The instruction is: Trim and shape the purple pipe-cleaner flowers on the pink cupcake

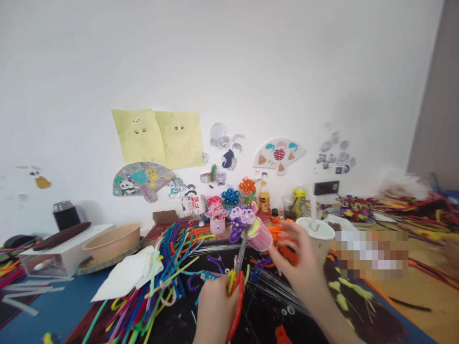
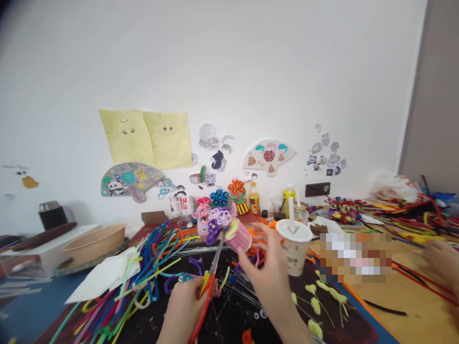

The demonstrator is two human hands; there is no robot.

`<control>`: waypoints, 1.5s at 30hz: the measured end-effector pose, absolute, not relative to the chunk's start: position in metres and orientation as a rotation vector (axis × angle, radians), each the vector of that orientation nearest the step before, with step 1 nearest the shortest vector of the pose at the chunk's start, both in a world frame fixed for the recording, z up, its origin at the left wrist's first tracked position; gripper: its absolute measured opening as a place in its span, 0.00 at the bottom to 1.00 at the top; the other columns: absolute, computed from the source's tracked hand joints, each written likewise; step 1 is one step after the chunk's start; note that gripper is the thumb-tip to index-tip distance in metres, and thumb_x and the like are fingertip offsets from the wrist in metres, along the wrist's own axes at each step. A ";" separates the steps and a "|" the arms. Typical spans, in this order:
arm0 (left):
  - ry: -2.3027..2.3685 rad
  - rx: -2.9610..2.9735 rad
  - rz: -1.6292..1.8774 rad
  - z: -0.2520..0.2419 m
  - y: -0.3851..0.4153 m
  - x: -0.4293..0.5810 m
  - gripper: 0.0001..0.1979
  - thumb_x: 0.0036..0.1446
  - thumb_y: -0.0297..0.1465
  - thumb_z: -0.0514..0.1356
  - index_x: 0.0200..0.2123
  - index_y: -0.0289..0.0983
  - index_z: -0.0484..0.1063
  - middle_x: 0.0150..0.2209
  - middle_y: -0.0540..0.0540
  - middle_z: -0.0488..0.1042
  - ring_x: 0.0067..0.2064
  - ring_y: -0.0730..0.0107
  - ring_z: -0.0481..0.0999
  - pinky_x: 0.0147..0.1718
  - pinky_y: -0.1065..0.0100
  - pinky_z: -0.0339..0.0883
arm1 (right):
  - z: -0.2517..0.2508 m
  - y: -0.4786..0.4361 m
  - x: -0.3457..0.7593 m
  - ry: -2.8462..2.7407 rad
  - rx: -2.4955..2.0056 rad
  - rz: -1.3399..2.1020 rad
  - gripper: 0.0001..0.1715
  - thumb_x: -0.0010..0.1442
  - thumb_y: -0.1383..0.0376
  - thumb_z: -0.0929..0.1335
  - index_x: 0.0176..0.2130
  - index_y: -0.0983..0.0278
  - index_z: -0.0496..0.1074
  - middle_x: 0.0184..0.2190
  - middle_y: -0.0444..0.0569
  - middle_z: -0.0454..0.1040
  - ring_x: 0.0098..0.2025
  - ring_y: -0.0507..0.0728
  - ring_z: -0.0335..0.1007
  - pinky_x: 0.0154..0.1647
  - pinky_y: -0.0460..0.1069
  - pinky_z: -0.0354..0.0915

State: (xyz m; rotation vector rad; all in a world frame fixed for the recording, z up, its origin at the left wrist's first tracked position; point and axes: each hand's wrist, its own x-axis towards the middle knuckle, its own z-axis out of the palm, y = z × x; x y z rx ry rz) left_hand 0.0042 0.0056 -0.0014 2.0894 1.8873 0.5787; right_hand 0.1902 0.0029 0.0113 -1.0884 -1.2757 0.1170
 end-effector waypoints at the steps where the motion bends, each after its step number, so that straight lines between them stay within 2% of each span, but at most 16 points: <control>1: 1.889 2.083 0.580 -0.002 0.007 0.003 0.19 0.60 0.38 0.52 0.27 0.35 0.77 0.25 0.42 0.77 0.26 0.71 0.67 0.26 0.71 0.48 | 0.009 0.014 0.190 -1.329 -1.129 0.132 0.31 0.56 0.58 0.71 0.56 0.60 0.62 0.53 0.54 0.66 0.54 0.63 0.66 0.55 0.60 0.65; 3: 1.899 2.072 0.579 -0.003 0.010 0.001 0.17 0.59 0.37 0.54 0.26 0.35 0.77 0.24 0.43 0.76 0.25 0.72 0.65 0.26 0.71 0.48 | 0.002 0.039 0.190 -1.454 -1.195 0.187 0.40 0.51 0.57 0.72 0.59 0.60 0.58 0.57 0.56 0.63 0.61 0.66 0.58 0.62 0.63 0.56; 6: 1.890 2.089 0.576 -0.007 0.013 -0.003 0.17 0.57 0.37 0.55 0.24 0.34 0.76 0.23 0.44 0.75 0.25 0.72 0.64 0.26 0.71 0.48 | -0.014 0.071 0.189 -1.553 -1.114 0.298 0.46 0.49 0.58 0.72 0.62 0.63 0.53 0.59 0.58 0.60 0.62 0.66 0.58 0.62 0.62 0.56; 10: 1.850 2.153 0.574 -0.011 0.016 -0.006 0.19 0.58 0.39 0.54 0.23 0.35 0.75 0.23 0.45 0.76 0.26 0.71 0.69 0.25 0.72 0.49 | -0.028 0.088 0.192 -1.524 -1.019 0.300 0.41 0.48 0.61 0.72 0.58 0.62 0.58 0.54 0.56 0.67 0.56 0.65 0.65 0.59 0.60 0.60; 14: 1.850 2.169 0.561 -0.013 0.012 -0.002 0.20 0.61 0.43 0.51 0.26 0.39 0.76 0.26 0.45 0.78 0.29 0.67 0.76 0.26 0.72 0.53 | -0.033 0.085 0.201 -1.519 -1.006 0.247 0.35 0.46 0.65 0.70 0.54 0.63 0.63 0.50 0.55 0.69 0.52 0.65 0.67 0.55 0.58 0.63; 20: 1.944 2.113 0.506 -0.010 0.004 0.006 0.12 0.60 0.41 0.55 0.35 0.43 0.76 0.34 0.45 0.82 0.38 0.60 0.80 0.30 0.71 0.58 | -0.038 0.082 0.206 -1.538 -1.026 0.242 0.36 0.46 0.65 0.70 0.55 0.64 0.64 0.47 0.53 0.69 0.49 0.64 0.68 0.51 0.57 0.65; 24: 2.001 2.103 0.446 -0.002 0.001 0.008 0.11 0.60 0.40 0.55 0.34 0.43 0.75 0.34 0.46 0.82 0.40 0.56 0.81 0.30 0.70 0.58 | -0.040 0.084 0.205 -1.533 -0.987 0.286 0.37 0.46 0.66 0.70 0.56 0.64 0.63 0.48 0.53 0.69 0.50 0.63 0.67 0.52 0.56 0.64; 29: 2.093 2.112 0.419 0.007 -0.002 0.008 0.13 0.59 0.44 0.56 0.34 0.43 0.74 0.35 0.45 0.81 0.41 0.53 0.80 0.30 0.69 0.56 | -0.043 0.085 0.205 -1.513 -0.959 0.364 0.37 0.45 0.65 0.70 0.55 0.64 0.63 0.50 0.53 0.69 0.51 0.63 0.67 0.54 0.57 0.63; 37: 2.098 2.140 0.401 0.000 -0.001 0.008 0.16 0.61 0.42 0.54 0.31 0.44 0.77 0.31 0.44 0.81 0.36 0.58 0.80 0.26 0.71 0.51 | -0.043 0.084 0.205 -1.468 -0.997 0.428 0.40 0.45 0.63 0.72 0.57 0.62 0.62 0.51 0.52 0.68 0.53 0.63 0.65 0.55 0.58 0.61; 45: 2.048 2.210 0.366 -0.021 0.006 0.007 0.14 0.59 0.32 0.53 0.27 0.40 0.77 0.29 0.42 0.80 0.32 0.65 0.77 0.25 0.71 0.49 | -0.035 0.080 0.206 -1.433 -1.032 0.465 0.38 0.43 0.62 0.73 0.53 0.62 0.64 0.49 0.51 0.69 0.50 0.62 0.67 0.53 0.56 0.62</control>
